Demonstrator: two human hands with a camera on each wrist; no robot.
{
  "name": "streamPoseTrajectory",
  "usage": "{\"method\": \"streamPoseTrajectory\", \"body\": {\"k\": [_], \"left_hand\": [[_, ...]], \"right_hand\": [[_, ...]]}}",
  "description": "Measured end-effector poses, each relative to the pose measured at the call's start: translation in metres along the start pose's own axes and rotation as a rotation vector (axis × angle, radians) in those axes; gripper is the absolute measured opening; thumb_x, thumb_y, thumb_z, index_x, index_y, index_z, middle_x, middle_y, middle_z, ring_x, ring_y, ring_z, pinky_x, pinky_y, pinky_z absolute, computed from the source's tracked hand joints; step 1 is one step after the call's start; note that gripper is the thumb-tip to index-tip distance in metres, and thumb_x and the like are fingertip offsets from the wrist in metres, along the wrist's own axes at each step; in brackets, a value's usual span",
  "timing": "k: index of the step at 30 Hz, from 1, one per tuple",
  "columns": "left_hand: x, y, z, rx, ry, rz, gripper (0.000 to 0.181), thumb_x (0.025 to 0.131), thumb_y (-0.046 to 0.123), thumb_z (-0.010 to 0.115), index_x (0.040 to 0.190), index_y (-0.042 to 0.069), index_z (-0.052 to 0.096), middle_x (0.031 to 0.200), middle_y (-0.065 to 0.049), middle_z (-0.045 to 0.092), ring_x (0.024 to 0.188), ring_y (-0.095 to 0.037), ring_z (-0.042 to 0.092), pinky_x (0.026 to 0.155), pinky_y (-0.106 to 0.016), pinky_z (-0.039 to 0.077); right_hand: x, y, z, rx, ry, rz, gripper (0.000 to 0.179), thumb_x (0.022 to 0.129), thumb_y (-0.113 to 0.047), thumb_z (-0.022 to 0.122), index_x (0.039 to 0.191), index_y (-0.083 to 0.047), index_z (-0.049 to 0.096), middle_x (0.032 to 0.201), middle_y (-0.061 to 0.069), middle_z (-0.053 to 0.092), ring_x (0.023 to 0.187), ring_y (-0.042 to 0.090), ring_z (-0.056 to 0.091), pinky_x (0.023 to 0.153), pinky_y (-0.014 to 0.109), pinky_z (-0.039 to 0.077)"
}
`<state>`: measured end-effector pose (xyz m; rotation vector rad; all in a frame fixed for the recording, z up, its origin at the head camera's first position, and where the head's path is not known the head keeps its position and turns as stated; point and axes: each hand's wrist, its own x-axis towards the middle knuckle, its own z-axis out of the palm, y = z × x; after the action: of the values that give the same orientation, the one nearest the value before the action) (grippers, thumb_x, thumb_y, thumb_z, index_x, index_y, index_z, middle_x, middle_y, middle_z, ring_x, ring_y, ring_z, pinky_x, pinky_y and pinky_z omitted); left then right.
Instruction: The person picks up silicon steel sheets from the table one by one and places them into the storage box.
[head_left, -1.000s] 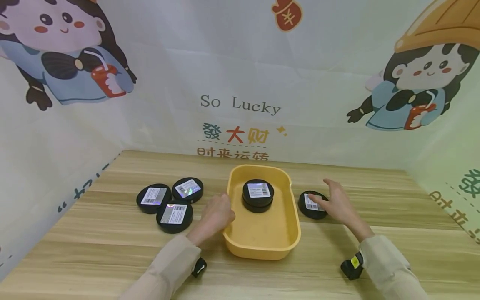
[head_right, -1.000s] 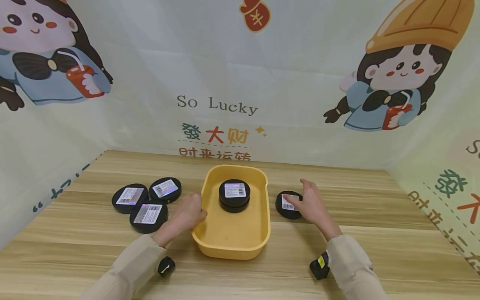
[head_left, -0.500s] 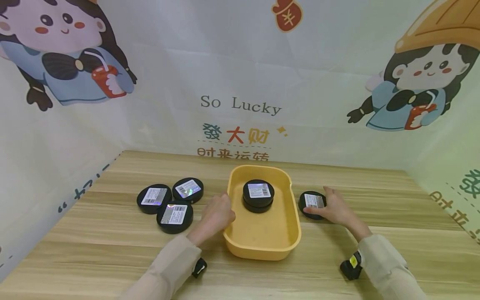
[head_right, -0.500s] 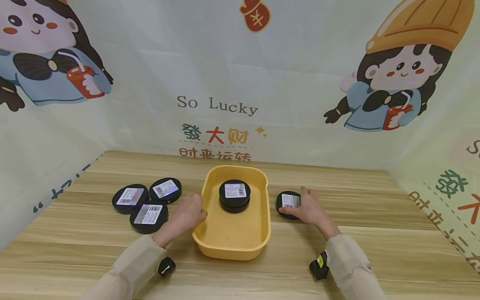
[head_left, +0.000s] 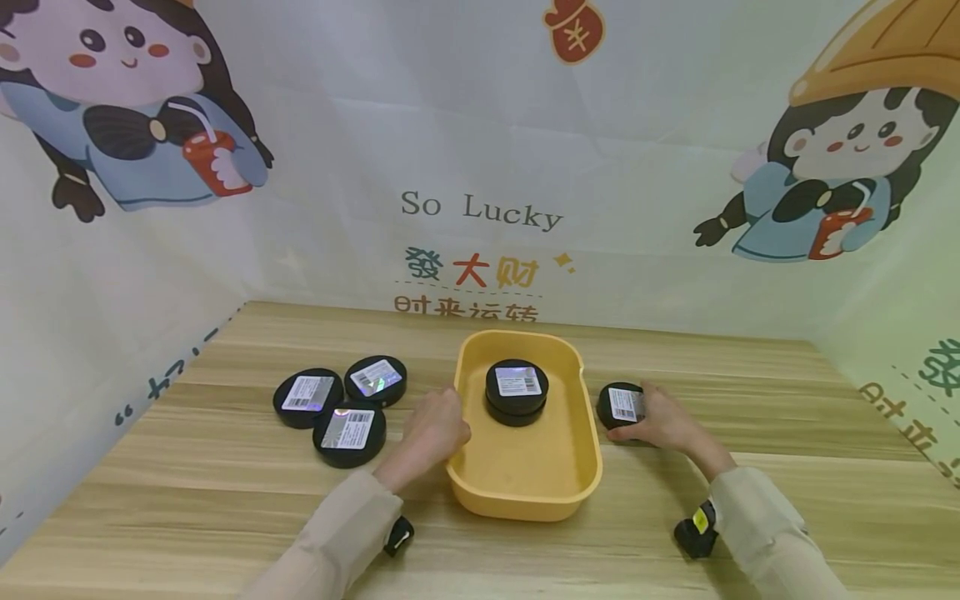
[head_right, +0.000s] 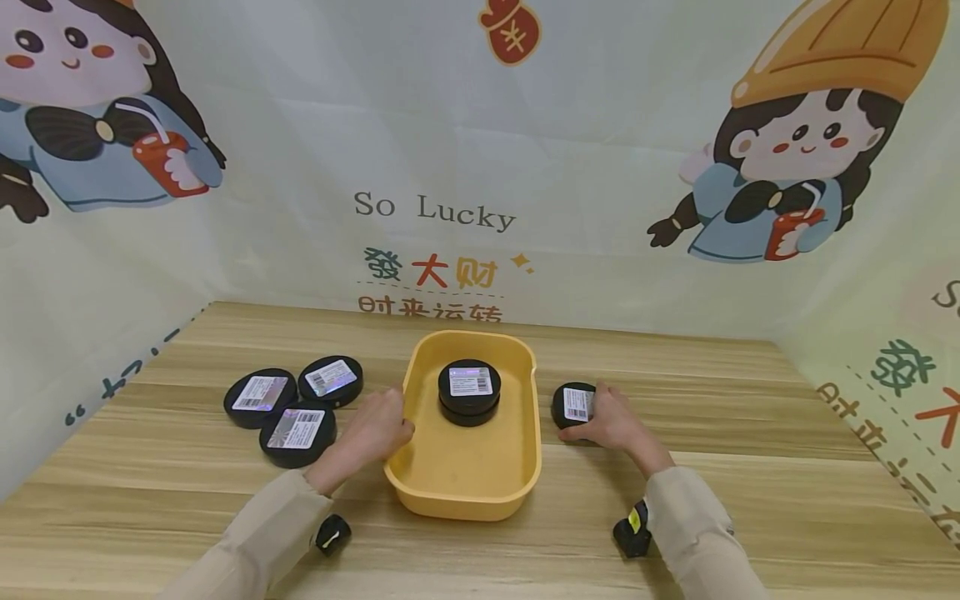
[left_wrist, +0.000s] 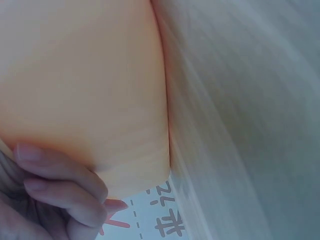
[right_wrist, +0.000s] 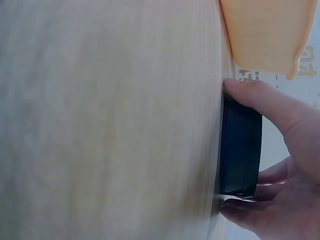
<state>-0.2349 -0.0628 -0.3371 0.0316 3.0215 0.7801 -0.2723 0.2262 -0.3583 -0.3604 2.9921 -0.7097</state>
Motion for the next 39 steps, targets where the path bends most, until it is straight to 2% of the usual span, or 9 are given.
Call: {"method": "streamPoseTrajectory", "body": {"k": [7,16,31,39], "left_hand": [[0.0002,-0.0005,0.0003,-0.009,0.001,0.004,0.015,0.07,-0.001,0.059,0.084,-0.004,0.055,0.068,-0.009,0.05,0.058,-0.02,0.05,0.045,-0.027,0.041],[0.0007,-0.0009,0.0011,-0.002,-0.002,0.004,0.015,0.07,-0.001,0.059,0.085,-0.004,0.056,0.067,-0.009,0.05,0.058,-0.02,0.05,0.045,-0.026,0.041],[0.0004,-0.0009,0.0012,-0.003,-0.001,0.003,0.016,0.07,-0.001,0.058,0.086,-0.004,0.055,0.068,-0.01,0.05,0.058,-0.02,0.05,0.046,-0.027,0.041],[0.0002,-0.0008,0.0005,-0.002,0.005,0.013,0.015,0.07,-0.001,0.058,0.085,-0.004,0.056,0.067,-0.009,0.05,0.057,-0.02,0.05,0.045,-0.026,0.041]], "right_hand": [[0.0008,-0.0014,-0.0008,-0.046,0.001,0.009,0.085,0.064,-0.03,0.076,0.115,0.024,0.034,0.099,0.031,0.049,0.083,0.033,0.05,0.073,0.044,0.044],[0.0006,-0.0027,0.0,-0.095,0.019,0.014,0.079,0.064,-0.029,0.076,0.109,0.024,0.038,0.093,0.029,0.051,0.08,0.031,0.049,0.07,0.043,0.044],[-0.0018,0.0008,0.0004,-0.086,0.06,0.02,0.074,0.062,-0.028,0.076,0.102,0.023,0.042,0.084,0.024,0.052,0.075,0.029,0.049,0.066,0.042,0.045],[-0.0037,-0.0013,-0.002,-0.069,0.082,0.061,0.07,0.062,-0.028,0.074,0.101,0.022,0.043,0.084,0.023,0.048,0.075,0.029,0.047,0.066,0.042,0.044]]}}
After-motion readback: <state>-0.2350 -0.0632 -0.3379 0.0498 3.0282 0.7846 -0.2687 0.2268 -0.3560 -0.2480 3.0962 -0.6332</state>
